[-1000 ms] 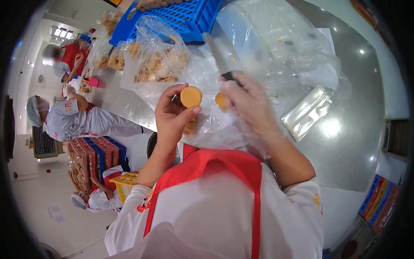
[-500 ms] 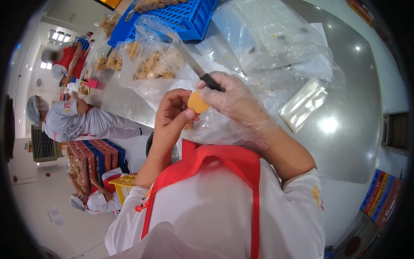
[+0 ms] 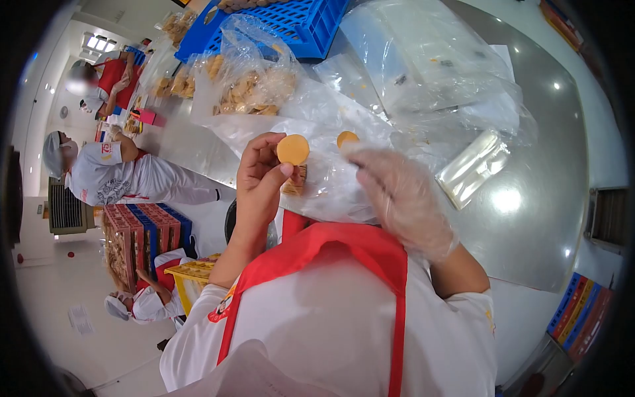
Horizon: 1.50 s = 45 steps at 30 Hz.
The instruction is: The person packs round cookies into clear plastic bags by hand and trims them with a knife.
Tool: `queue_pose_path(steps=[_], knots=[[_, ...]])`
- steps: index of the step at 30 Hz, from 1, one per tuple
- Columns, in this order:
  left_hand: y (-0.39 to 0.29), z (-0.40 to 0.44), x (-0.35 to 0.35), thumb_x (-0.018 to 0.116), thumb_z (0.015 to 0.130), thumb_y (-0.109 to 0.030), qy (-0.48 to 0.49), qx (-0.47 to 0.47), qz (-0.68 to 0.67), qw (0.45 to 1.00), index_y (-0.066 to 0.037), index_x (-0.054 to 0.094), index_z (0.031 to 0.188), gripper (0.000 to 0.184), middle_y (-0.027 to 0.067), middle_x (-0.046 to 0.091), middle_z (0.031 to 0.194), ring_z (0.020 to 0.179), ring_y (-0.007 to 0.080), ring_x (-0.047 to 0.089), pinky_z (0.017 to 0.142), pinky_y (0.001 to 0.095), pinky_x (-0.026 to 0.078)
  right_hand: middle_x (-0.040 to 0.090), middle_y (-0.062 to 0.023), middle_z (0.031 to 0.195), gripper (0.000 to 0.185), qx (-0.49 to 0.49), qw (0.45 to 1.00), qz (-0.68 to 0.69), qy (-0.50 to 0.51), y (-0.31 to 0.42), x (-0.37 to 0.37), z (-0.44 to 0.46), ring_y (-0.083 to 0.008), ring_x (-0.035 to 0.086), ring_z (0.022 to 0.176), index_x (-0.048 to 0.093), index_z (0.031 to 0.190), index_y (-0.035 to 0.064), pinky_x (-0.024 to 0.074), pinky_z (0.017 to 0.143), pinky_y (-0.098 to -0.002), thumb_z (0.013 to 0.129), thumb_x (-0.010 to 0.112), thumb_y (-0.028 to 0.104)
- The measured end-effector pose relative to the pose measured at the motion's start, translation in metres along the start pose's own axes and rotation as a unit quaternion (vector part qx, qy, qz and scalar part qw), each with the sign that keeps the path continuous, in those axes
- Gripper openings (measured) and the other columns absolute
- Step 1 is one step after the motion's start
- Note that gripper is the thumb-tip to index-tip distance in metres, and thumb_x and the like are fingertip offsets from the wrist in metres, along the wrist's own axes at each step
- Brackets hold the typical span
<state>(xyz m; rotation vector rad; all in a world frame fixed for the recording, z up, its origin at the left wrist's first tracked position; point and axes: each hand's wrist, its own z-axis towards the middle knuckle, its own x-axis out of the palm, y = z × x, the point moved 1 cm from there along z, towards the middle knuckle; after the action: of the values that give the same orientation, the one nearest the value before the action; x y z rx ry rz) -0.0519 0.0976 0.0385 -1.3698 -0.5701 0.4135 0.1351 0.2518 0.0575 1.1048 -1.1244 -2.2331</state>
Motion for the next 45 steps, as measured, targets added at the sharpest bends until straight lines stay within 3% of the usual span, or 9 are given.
queue_pose_path(steps=[5, 17, 20, 24, 27, 33, 36, 39, 45], knots=[[-0.002, 0.001, 0.004, 0.060, 0.089, 0.006, 0.013, -0.010, -0.018, 1.000, -0.002, 0.053, 0.131, 0.043, 0.0036, 0.059, 0.104, 0.089, 0.0086, 0.055, 0.078, 0.0250, 0.049, 0.069, -0.0190, 0.104, 0.020, 0.034, 0.996, -0.085, -0.024, 0.000, 0.003, -0.011, -0.0361, 0.068, 0.094, 0.067, 0.113, -0.0004, 0.0539, 0.080, -0.0417, 0.093, 0.062, 0.001], [0.004, 0.000, 0.004, 0.063, 0.087, 0.004, 0.005, 0.005, 0.024, 1.000, -0.002, 0.053, 0.129, 0.043, 0.0077, 0.061, 0.108, 0.090, 0.0134, 0.059, 0.079, 0.0281, 0.051, 0.069, -0.0168, 0.109, 0.025, -0.038, 0.991, -0.111, 0.064, 0.000, 0.004, -0.013, -0.0371, 0.065, 0.089, 0.065, 0.117, 0.0041, 0.0530, 0.078, -0.0436, 0.093, 0.061, 0.002], [0.008, 0.001, 0.001, 0.063, 0.087, 0.004, 0.012, 0.005, -0.012, 1.000, -0.001, 0.052, 0.129, 0.044, 0.0110, 0.062, 0.110, 0.088, 0.0162, 0.063, 0.077, 0.0306, 0.054, 0.067, -0.0170, 0.106, 0.025, -0.079, 0.974, -0.192, -0.095, -0.027, 0.008, -0.006, -0.0372, 0.064, 0.088, 0.064, 0.119, 0.0055, 0.0518, 0.078, -0.0434, 0.094, 0.059, 0.004], [0.010, -0.002, 0.000, 0.063, 0.086, 0.004, 0.015, 0.007, -0.045, 0.999, 0.000, 0.052, 0.129, 0.044, 0.0119, 0.063, 0.111, 0.089, 0.0175, 0.063, 0.077, 0.0311, 0.054, 0.061, -0.0205, 0.100, 0.030, 0.120, 0.964, -0.231, -0.048, -0.051, 0.004, -0.004, -0.0390, 0.061, 0.089, 0.061, 0.120, 0.0054, 0.0506, 0.080, -0.0452, 0.090, 0.058, 0.006], [0.011, -0.008, -0.002, 0.064, 0.086, 0.004, 0.005, 0.015, 0.006, 1.000, 0.000, 0.052, 0.129, 0.044, 0.0118, 0.062, 0.112, 0.091, 0.0179, 0.063, 0.077, 0.0314, 0.054, 0.063, -0.0187, 0.104, 0.029, 0.118, 0.944, -0.308, 0.000, -0.066, 0.018, -0.017, -0.0388, 0.061, 0.088, 0.062, 0.119, 0.0053, 0.0510, 0.081, -0.0446, 0.090, 0.058, 0.008], [0.014, -0.010, -0.005, 0.066, 0.084, 0.006, 0.038, 0.196, 0.224, 0.954, 0.000, 0.053, 0.128, 0.047, 0.0135, 0.059, 0.114, 0.095, 0.0200, 0.061, 0.078, 0.0300, 0.050, 0.063, -0.0125, 0.105, 0.041, -0.023, 0.924, -0.377, -0.057, -0.059, 0.018, -0.015, -0.0299, 0.060, 0.095, 0.062, 0.129, 0.0090, 0.0516, 0.078, -0.0374, 0.088, 0.065, 0.012], [0.005, -0.008, 0.006, 0.067, 0.079, 0.007, 0.076, 0.261, 0.321, 0.907, -0.003, 0.056, 0.127, 0.050, 0.0168, 0.058, 0.113, 0.094, 0.0237, 0.060, 0.076, 0.0321, 0.049, 0.062, -0.0077, 0.108, 0.049, 0.130, 0.980, 0.144, 0.037, -0.039, 0.022, -0.010, -0.0189, 0.057, 0.099, 0.057, 0.138, 0.0114, 0.0498, 0.078, -0.0294, 0.090, 0.069, 0.015], [0.010, -0.008, 0.016, 0.070, 0.073, 0.004, 0.086, 0.302, 0.343, 0.885, -0.010, 0.062, 0.124, 0.054, 0.0159, 0.056, 0.107, 0.086, 0.0256, 0.056, 0.073, 0.0328, 0.048, 0.058, -0.0040, 0.115, 0.052, 0.306, 0.804, 0.489, 0.146, 0.002, 0.010, 0.009, -0.0115, 0.054, 0.099, 0.053, 0.142, 0.0120, 0.0480, 0.078, -0.0250, 0.093, 0.070, 0.016], [0.010, -0.009, 0.011, 0.071, 0.072, 0.005, 0.126, 0.332, 0.336, 0.872, -0.010, 0.059, 0.129, 0.059, 0.0151, 0.057, 0.110, 0.087, 0.0239, 0.056, 0.075, 0.0348, 0.048, 0.059, -0.0059, 0.120, 0.053, 0.205, 0.822, 0.514, 0.135, -0.013, 0.042, 0.005, -0.0125, 0.059, 0.101, 0.052, 0.142, 0.0122, 0.0504, 0.081, -0.0255, 0.092, 0.068, 0.006]])
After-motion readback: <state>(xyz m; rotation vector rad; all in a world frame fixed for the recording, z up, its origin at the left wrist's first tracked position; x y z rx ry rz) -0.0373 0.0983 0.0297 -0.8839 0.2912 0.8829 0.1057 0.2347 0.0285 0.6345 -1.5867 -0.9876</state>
